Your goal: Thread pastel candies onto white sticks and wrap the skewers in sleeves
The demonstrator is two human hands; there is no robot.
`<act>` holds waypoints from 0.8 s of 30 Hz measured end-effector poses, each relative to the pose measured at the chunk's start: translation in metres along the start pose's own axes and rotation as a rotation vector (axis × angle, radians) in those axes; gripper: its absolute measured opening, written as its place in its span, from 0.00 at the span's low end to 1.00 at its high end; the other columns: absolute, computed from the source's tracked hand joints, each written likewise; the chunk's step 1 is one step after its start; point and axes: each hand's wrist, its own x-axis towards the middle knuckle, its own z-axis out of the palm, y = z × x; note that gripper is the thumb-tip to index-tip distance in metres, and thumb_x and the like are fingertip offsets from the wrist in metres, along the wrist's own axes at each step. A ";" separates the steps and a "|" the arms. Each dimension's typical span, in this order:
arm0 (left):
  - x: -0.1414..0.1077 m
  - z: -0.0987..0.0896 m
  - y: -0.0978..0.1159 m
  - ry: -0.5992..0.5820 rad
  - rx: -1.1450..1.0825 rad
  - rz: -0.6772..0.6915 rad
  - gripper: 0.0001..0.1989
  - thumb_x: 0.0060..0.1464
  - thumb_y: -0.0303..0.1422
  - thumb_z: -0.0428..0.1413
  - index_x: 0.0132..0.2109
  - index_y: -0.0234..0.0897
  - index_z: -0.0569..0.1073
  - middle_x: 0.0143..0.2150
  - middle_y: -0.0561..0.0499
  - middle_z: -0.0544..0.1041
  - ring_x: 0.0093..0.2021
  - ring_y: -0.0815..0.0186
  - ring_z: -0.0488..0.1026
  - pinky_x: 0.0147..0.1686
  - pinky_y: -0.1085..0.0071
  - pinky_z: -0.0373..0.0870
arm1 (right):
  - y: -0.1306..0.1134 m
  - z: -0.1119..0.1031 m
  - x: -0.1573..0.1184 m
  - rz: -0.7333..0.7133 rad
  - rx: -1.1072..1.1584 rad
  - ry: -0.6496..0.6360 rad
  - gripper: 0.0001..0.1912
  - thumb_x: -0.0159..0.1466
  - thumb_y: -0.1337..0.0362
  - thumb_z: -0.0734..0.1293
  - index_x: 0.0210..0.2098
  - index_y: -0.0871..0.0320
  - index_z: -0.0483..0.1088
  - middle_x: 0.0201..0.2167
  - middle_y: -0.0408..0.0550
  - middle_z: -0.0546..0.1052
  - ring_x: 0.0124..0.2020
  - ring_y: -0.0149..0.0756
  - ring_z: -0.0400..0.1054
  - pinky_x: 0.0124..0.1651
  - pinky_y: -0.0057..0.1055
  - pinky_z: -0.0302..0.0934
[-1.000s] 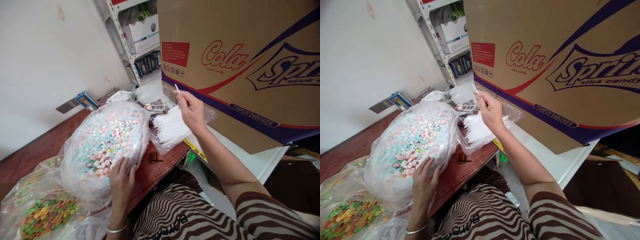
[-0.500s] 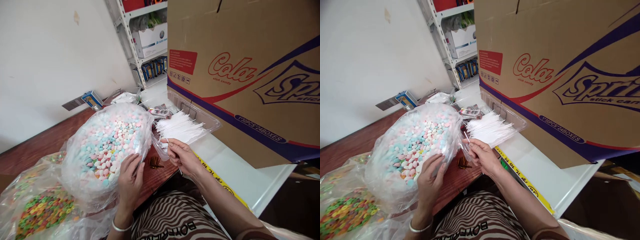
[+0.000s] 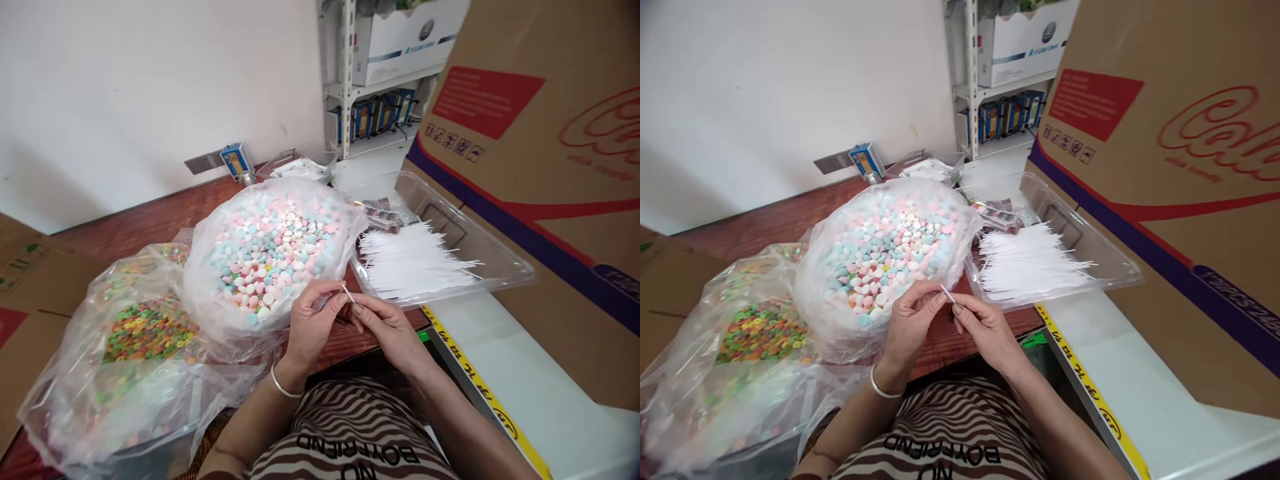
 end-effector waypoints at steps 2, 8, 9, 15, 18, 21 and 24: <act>-0.004 -0.004 -0.004 0.036 -0.070 -0.078 0.07 0.54 0.35 0.67 0.40 0.39 0.81 0.37 0.51 0.80 0.39 0.67 0.76 0.43 0.71 0.73 | 0.001 0.009 0.002 0.061 0.014 -0.053 0.20 0.70 0.48 0.65 0.50 0.56 0.77 0.22 0.39 0.70 0.21 0.29 0.59 0.25 0.27 0.56; -0.008 -0.050 -0.006 0.087 0.072 -0.137 0.08 0.56 0.38 0.65 0.39 0.38 0.80 0.36 0.50 0.81 0.36 0.66 0.77 0.41 0.69 0.74 | 0.011 0.031 0.007 -0.153 -0.358 0.016 0.11 0.71 0.55 0.64 0.41 0.54 0.75 0.33 0.47 0.79 0.33 0.37 0.74 0.38 0.31 0.68; -0.005 -0.066 -0.004 0.094 0.199 -0.100 0.07 0.58 0.37 0.63 0.41 0.39 0.81 0.38 0.49 0.82 0.39 0.64 0.78 0.43 0.67 0.74 | 0.013 0.032 0.009 -0.189 -0.425 0.022 0.11 0.71 0.56 0.64 0.42 0.54 0.75 0.35 0.47 0.81 0.36 0.38 0.76 0.42 0.33 0.69; 0.048 -0.161 -0.006 0.105 1.102 0.112 0.13 0.64 0.27 0.51 0.45 0.38 0.81 0.48 0.43 0.82 0.48 0.58 0.77 0.51 0.61 0.73 | 0.019 0.034 0.023 -0.233 -0.543 0.073 0.13 0.72 0.58 0.62 0.48 0.53 0.77 0.36 0.48 0.83 0.35 0.41 0.79 0.44 0.36 0.73; 0.078 -0.177 -0.017 -0.054 1.334 0.051 0.13 0.64 0.27 0.51 0.42 0.39 0.81 0.43 0.43 0.81 0.46 0.58 0.76 0.49 0.62 0.72 | 0.020 0.038 0.028 -0.248 -0.551 0.059 0.14 0.72 0.58 0.63 0.48 0.54 0.78 0.38 0.49 0.84 0.37 0.41 0.80 0.43 0.35 0.73; 0.092 -0.174 -0.025 -0.149 1.440 0.011 0.07 0.61 0.29 0.56 0.37 0.38 0.80 0.41 0.43 0.80 0.45 0.56 0.75 0.50 0.61 0.70 | 0.024 0.039 0.029 -0.252 -0.545 0.047 0.14 0.72 0.59 0.63 0.49 0.54 0.78 0.41 0.49 0.85 0.40 0.41 0.81 0.45 0.34 0.74; 0.089 -0.169 -0.026 -0.144 1.417 0.020 0.03 0.59 0.29 0.58 0.37 0.38 0.78 0.40 0.44 0.80 0.45 0.54 0.75 0.49 0.60 0.69 | 0.028 0.034 0.027 -0.247 -0.539 0.037 0.13 0.72 0.60 0.63 0.49 0.54 0.78 0.43 0.49 0.85 0.41 0.41 0.81 0.46 0.34 0.75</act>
